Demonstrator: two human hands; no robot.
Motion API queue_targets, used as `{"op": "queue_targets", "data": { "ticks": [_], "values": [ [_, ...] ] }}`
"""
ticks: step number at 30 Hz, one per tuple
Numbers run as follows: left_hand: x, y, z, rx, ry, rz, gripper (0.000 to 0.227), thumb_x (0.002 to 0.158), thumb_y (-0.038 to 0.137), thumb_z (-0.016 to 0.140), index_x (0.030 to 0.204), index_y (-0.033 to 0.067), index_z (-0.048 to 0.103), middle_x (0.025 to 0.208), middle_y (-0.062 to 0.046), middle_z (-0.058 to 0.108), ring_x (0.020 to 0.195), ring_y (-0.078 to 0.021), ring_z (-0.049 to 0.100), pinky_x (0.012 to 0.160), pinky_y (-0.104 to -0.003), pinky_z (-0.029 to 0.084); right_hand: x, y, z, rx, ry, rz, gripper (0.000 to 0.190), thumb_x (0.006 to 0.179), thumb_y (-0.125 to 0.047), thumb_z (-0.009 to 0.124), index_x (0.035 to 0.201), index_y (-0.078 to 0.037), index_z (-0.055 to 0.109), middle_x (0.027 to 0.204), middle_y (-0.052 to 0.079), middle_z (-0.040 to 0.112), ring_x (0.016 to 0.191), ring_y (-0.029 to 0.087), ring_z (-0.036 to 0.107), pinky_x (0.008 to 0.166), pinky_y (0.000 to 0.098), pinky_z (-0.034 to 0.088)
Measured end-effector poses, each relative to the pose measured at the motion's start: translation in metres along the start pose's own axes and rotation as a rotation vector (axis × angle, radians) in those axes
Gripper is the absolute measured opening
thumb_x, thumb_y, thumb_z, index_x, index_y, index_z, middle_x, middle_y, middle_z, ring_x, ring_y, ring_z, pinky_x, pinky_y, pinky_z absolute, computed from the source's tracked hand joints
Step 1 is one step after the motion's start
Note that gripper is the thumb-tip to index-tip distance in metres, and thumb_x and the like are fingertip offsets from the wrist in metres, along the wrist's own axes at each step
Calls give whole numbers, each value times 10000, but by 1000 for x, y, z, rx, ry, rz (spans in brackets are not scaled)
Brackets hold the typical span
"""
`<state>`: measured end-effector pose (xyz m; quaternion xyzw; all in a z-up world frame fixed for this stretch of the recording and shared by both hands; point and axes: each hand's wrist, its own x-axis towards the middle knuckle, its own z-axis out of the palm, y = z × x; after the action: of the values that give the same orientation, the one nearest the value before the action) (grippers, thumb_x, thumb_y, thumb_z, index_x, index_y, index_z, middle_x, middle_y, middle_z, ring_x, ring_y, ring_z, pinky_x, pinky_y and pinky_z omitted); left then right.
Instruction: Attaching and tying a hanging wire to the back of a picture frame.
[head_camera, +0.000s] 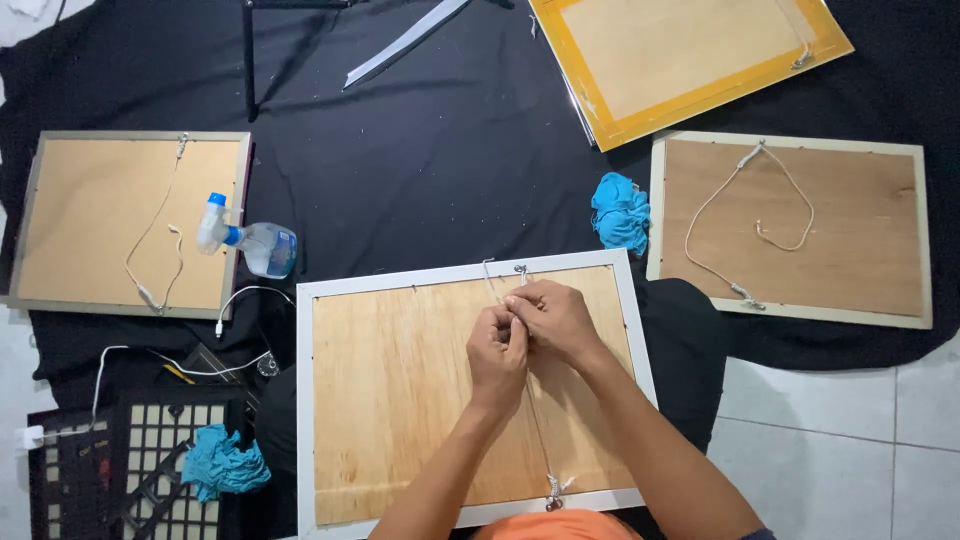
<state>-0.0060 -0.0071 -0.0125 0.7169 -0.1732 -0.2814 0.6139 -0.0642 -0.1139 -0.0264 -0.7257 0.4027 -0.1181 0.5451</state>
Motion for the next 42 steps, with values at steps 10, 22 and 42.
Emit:
{"op": "queue_targets", "data": {
  "ticks": [10, 22, 42],
  "values": [
    [0, 1, -2, -19, -29, 38, 115, 976, 64, 602, 890, -2, 640, 665, -95, 658, 527, -120, 615, 431, -261, 496, 2, -28, 4, 302, 107, 288, 268, 776, -120, 680, 1028, -59, 747, 757, 138, 759, 707, 176, 668, 635, 338, 554],
    [-5, 2, -1, 14, -12, 70, 132, 978, 115, 601, 898, 16, 637, 817, -118, 680, 612, -128, 618, 492, -288, 515, 10, -10, 5, 125, 125, 249, 282, 758, -249, 749, 1012, -165, 836, 788, 50, 801, 791, 208, 747, 721, 359, 567],
    [-6, 15, -4, -182, -90, -161, 22, 963, 17, 619, 948, 8, 632, 978, -89, 729, 675, -120, 611, 592, -242, 517, 5, -12, -11, 728, 100, 367, 131, 849, 72, 759, 921, 74, 649, 766, 189, 677, 639, 244, 653, 587, 319, 546]
  ]
}}
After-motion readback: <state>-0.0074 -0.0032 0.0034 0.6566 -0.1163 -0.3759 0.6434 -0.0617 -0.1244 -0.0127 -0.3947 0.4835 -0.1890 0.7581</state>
